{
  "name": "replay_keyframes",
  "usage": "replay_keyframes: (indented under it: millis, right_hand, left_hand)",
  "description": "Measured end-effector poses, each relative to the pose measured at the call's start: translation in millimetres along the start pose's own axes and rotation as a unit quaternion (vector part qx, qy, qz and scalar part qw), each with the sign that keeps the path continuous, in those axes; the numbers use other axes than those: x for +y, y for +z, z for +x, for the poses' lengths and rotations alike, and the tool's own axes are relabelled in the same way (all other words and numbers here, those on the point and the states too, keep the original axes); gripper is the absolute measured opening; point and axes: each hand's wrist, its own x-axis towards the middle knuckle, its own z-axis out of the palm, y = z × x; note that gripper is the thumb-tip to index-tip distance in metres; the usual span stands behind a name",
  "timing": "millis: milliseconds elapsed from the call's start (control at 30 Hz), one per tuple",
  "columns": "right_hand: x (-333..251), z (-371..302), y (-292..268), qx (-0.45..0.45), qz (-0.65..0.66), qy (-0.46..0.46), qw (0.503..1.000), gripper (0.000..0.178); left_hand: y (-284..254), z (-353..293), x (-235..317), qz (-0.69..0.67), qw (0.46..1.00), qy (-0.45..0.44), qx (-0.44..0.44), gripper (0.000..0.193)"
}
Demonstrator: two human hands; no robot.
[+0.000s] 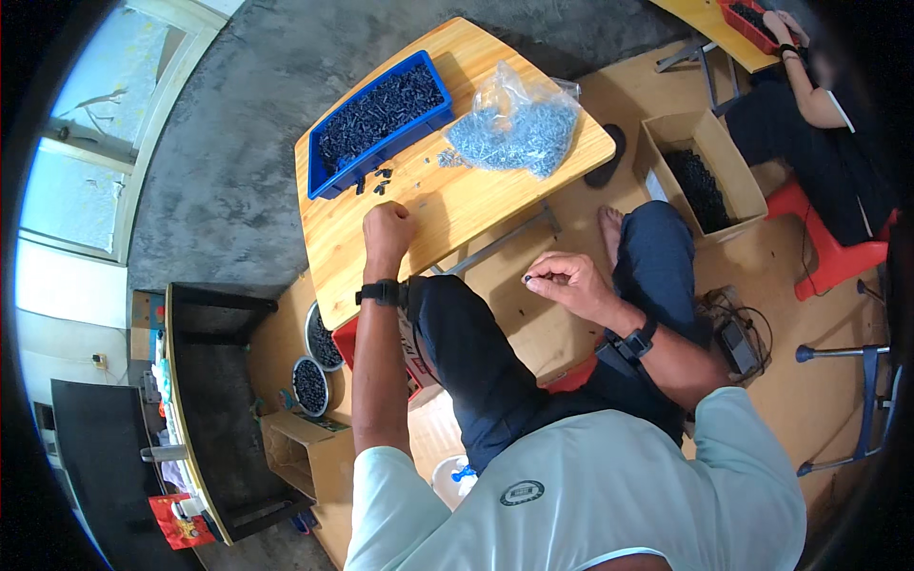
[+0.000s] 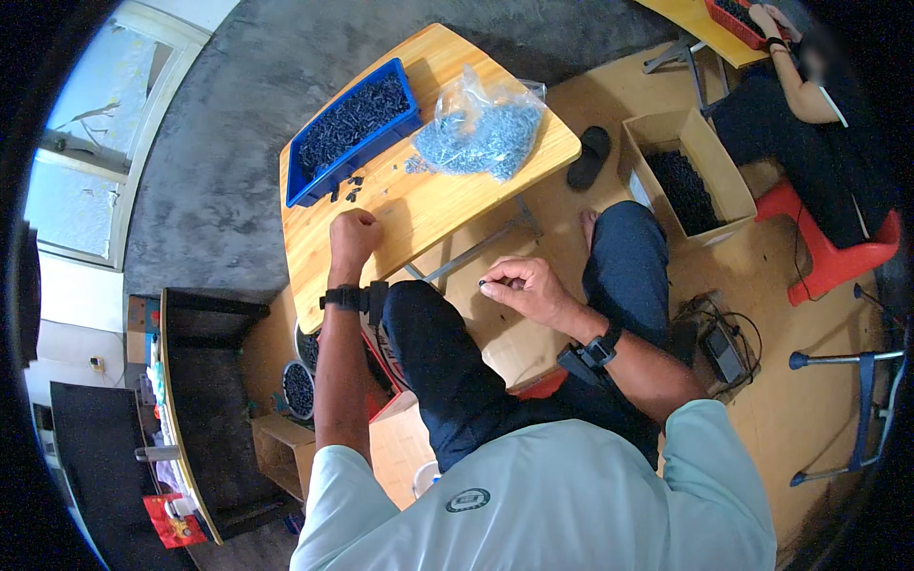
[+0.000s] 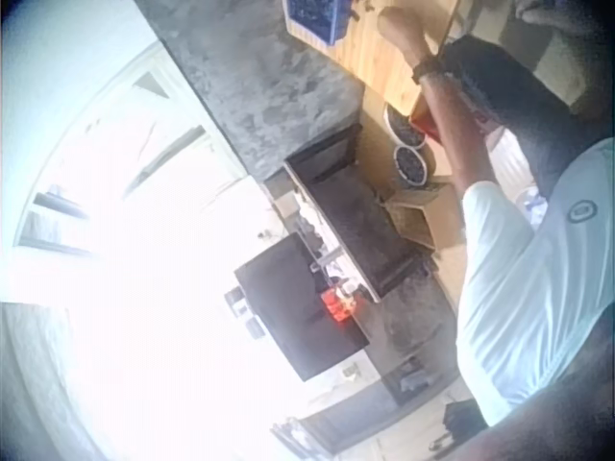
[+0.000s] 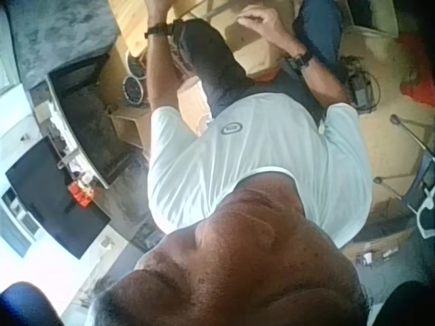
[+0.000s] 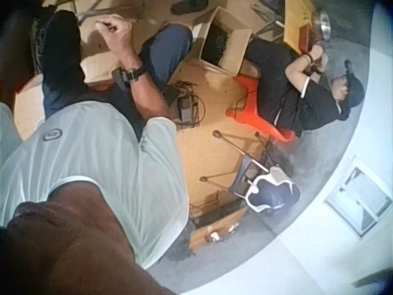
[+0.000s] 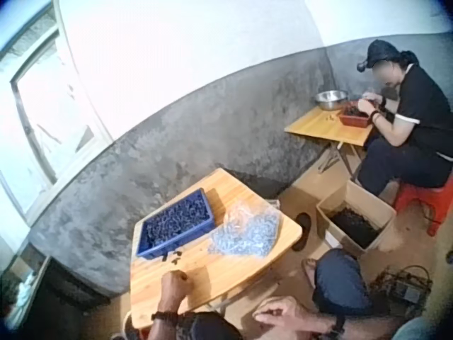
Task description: Assembling small plastic parts by joining black and blue components.
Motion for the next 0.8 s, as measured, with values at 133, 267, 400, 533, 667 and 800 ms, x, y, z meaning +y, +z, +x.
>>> replay_keyframes:
  millis: [133, 267, 400, 533, 667, 800]
  right_hand:
    - [4.1, -2.1, 3.9, -0.023, 0.09, 0.079, 0.993, 0.016]
    - [-15.2, -4.1, 16.9, -0.073, 0.187, 0.135, 0.97, 0.023]
    - [-30.8, -7.7, 34.2, -0.091, 0.251, 0.154, 0.951, 0.026]
    - [-40.6, -18.1, 43.0, -0.115, 0.306, 0.162, 0.931, 0.026]
    - [-46.1, -27.8, 50.6, -0.116, 0.309, 0.181, 0.927, 0.024]
    - [-57.4, -37.4, 56.1, -0.117, 0.284, 0.171, 0.936, 0.023]
  left_hand:
    - [-5.9, -43.5, 18.3, -0.283, 0.953, -0.093, -0.052, 0.023]
    - [-30.1, -113.5, 87.5, -0.456, 0.877, -0.13, -0.079, 0.016]
    - [-38.2, -165.4, 111.5, -0.541, 0.838, -0.066, -0.028, 0.008]
    - [-36.2, -190.5, 117.1, -0.562, 0.826, -0.026, 0.031, 0.01]
    - [-38.2, -206.9, 120.3, -0.551, 0.832, -0.003, 0.059, 0.01]
    - [-47.0, -216.5, 118.7, -0.557, 0.829, 0.021, 0.054, 0.012]
